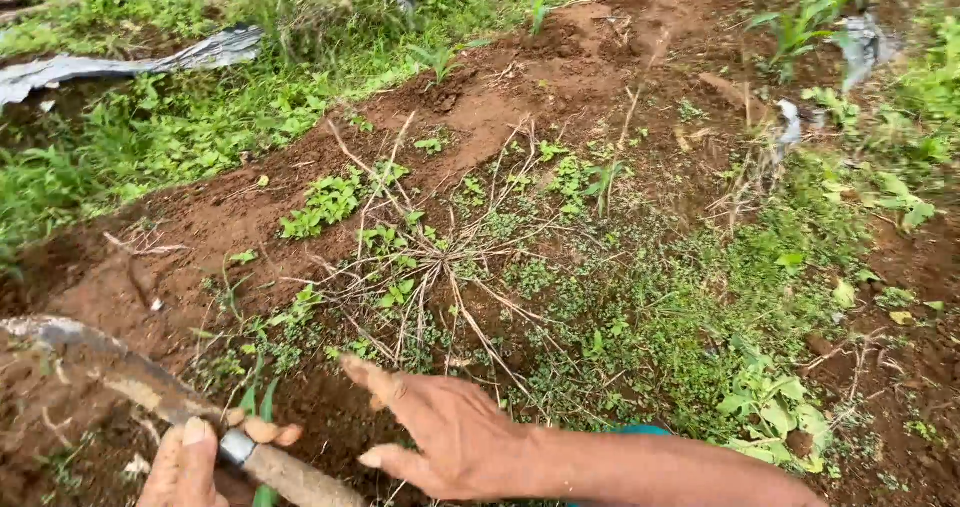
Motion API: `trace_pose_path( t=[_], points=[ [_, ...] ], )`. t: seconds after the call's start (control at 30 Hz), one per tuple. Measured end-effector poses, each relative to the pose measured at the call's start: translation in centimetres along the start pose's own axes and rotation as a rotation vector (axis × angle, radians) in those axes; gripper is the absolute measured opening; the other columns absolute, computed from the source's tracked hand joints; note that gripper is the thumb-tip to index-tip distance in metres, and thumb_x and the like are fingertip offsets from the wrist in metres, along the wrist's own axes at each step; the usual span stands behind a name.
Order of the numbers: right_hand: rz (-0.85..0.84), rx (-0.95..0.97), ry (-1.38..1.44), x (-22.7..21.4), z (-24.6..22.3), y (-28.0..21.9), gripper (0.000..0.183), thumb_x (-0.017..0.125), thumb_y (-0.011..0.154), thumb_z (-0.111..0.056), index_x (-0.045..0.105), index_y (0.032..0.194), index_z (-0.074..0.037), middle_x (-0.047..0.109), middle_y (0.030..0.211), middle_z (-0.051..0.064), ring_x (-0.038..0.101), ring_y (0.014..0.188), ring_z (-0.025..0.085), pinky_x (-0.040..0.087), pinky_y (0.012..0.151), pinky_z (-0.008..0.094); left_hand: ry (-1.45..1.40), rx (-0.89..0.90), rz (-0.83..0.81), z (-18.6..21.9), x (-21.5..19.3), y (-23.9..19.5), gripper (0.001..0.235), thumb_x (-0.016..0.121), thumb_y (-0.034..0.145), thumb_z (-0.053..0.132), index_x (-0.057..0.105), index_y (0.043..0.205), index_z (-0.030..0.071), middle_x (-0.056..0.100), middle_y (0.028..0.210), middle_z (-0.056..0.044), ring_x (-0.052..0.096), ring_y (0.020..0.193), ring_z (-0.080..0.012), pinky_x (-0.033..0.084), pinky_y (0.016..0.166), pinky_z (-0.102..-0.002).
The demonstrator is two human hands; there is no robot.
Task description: The person uses a small hand hoe to loosen the soil around young corn plants and remove weeds. They then pull out the loosened weeds and dry plant debris by hand, clearing the area around the crops.
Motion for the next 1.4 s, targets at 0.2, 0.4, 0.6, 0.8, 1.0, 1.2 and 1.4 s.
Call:
trace_pose_path(
  t=[0.2,0.4,0.6,0.8,1.0,1.2,1.4],
  points=[
    [0.185,0.415,-0.164,-3.1,5.8,1.1,0.083,0.046,0.089,-0.049,0.016,0.16,-0.019,0.059,0.135,0.003,0.074,0.086,0.014,0.069,0.065,0.036,0.131,0.064,0.382,12.3,-11.2,-0.1,0.015,0.035,0.117,0.019,0.041,0.105,0.014,0.054,0.082,-0.008,0.047,0.063,-0.0162,0.045,0.059,-0.03],
    [0.244,0.717,-0.17,-4.4,6.5,1.7,0.09,0.058,0.09,-0.021,0.009,0.165,-0.024,0.054,0.143,0.001,0.071,0.099,0.026,0.064,0.071,0.044,0.788,-0.155,0.53,4.8,-27.0,1.3,0.035,0.039,0.115,0.032,0.06,0.098,0.01,0.059,0.079,-0.003,0.052,0.061,-0.0131,0.046,0.051,-0.027],
    [0.214,0.8,-0.204,-3.0,6.2,2.3,0.089,0.059,0.09,-0.021,0.012,0.165,-0.026,0.053,0.144,0.0,0.071,0.098,0.027,0.062,0.076,0.045,1.252,-0.438,0.325,-6.5,-31.1,6.3,0.048,0.03,0.111,0.047,0.064,0.115,0.013,0.054,0.069,0.001,0.042,0.051,-0.01,0.039,0.042,-0.025],
    [0.172,0.828,-0.261,-2.2,6.3,2.0,0.088,0.053,0.088,-0.03,0.01,0.165,-0.027,0.053,0.147,-0.002,0.073,0.103,0.027,0.062,0.086,0.049,1.511,-0.41,0.017,-14.4,-28.1,6.9,0.028,0.039,0.112,0.014,0.052,0.136,0.006,0.068,0.073,-0.008,0.063,0.05,-0.0146,0.062,0.043,-0.026],
    [0.148,0.825,-0.277,-1.1,6.2,3.5,0.086,0.055,0.09,-0.026,0.012,0.165,-0.025,0.052,0.148,-0.001,0.074,0.1,0.028,0.063,0.081,0.048,1.369,-0.555,-0.077,-16.6,-27.2,3.6,0.034,0.026,0.116,0.025,0.055,0.12,0.007,0.062,0.073,-0.003,0.056,0.053,-0.0114,0.054,0.042,-0.024],
    [0.13,0.834,-0.28,-0.8,5.2,3.6,0.088,0.052,0.087,-0.038,0.013,0.165,-0.028,0.052,0.147,0.0,0.072,0.103,0.026,0.063,0.081,0.048,1.423,-0.517,-0.112,-15.2,-26.5,2.0,0.048,0.018,0.116,0.037,0.05,0.091,0.013,0.05,0.058,0.002,0.044,0.046,-0.0112,0.045,0.042,-0.025],
    [0.18,0.742,-0.284,-1.8,7.0,2.9,0.089,0.053,0.087,-0.033,0.013,0.166,-0.023,0.056,0.143,0.002,0.074,0.097,0.027,0.062,0.075,0.045,1.337,-0.365,0.164,-10.5,-26.6,8.1,0.044,0.012,0.112,0.044,0.043,0.098,0.016,0.051,0.069,0.0,0.048,0.059,-0.0161,0.05,0.056,-0.033]
  ],
)
Point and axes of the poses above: each hand's wrist, its own y-axis towards the middle knuckle, its own x-axis out of the palm, z = x × y, the point moved 10 cm from there along y, towards the middle knuckle
